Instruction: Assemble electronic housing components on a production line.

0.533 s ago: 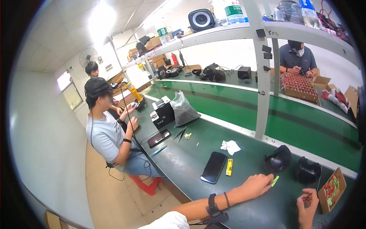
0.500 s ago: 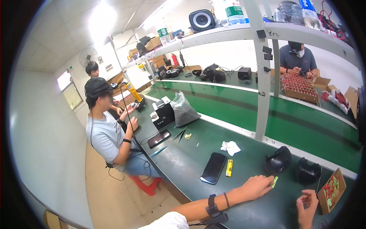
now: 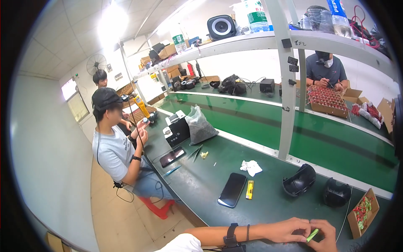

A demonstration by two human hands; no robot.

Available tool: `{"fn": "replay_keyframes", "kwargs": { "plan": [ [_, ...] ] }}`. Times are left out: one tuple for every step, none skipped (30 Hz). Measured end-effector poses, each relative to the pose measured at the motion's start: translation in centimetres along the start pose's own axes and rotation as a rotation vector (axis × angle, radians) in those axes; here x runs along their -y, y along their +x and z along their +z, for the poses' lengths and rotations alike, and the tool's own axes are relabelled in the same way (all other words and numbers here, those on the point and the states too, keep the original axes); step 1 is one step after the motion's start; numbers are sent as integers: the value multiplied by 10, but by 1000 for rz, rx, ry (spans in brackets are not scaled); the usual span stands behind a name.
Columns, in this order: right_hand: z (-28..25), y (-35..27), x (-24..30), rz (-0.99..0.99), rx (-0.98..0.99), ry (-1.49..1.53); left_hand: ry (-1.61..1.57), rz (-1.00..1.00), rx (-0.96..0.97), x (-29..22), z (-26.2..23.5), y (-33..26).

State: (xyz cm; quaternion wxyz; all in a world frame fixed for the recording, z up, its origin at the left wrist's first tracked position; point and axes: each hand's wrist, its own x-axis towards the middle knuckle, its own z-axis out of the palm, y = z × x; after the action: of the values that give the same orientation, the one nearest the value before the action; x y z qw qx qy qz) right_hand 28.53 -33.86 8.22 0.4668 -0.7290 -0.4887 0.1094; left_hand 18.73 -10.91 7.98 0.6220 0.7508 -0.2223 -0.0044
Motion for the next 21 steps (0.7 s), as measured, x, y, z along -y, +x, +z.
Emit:
{"fn": "replay_keyframes", "kwargs": {
  "plan": [
    [0, -3, -4, 2, 0, 0, -242, -233, 139, -9, -3, 0],
    [3, -7, -8, 104, 37, 25, -54, 97, 61, 21, 5, -1],
    [5, -6, -7, 216, 64, 52, -53, 96, 63, 20, 4, 0],
    [5, -5, -2, 165, 11, 59, -79, 12, 49, 17, 3, 0],
    [4, -3, 3, 165, 12, 60, -105, -72, 30, 15, 3, -1],
    [3, -1, 7, 185, -9, 51, -104, -73, 29, 19, 3, -1],
    [2, 0, 9, 204, -29, 41, -44, -42, -24, 27, 3, 1],
    [0, 0, 7, 168, -8, -3, 13, -8, -73, 25, 2, 3],
    [-1, -1, 8, 171, -10, -3, 11, -8, -70, 24, 0, 3],
    [-4, -1, 11, 189, -10, -18, -11, -107, -45, 21, -4, 3],
    [-5, 1, 15, 205, -11, -31, -31, -206, -20, 17, -7, 3],
    [-4, -1, 13, 181, -32, -40, 25, -155, -31, 17, -7, 3],
    [-4, -1, 14, 184, -36, -39, 26, -156, -27, 18, -6, 3],
    [-4, 0, 13, 167, -80, -35, 65, -96, -49, 23, -4, 2],
    [-3, 0, 13, 151, -123, -32, 104, -37, -70, 27, -3, 1],
    [-3, 1, 15, 183, -144, -7, 106, -36, -66, 34, -2, 1],
    [-4, 0, 16, 185, -143, -6, 154, -1, -74, 38, 0, 1],
    [-4, 1, 17, 187, -158, -34, 201, 34, -83, 43, 1, 1],
    [-4, 1, 16, 189, -171, -61, 200, 31, -84, 48, 1, 1],
    [-4, -2, 14, 194, -168, -59, 218, 48, -87, 47, 1, 1],
    [-4, -6, 8, 234, -157, -84, 236, 64, -91, 46, 1, 1]
  ]
}}
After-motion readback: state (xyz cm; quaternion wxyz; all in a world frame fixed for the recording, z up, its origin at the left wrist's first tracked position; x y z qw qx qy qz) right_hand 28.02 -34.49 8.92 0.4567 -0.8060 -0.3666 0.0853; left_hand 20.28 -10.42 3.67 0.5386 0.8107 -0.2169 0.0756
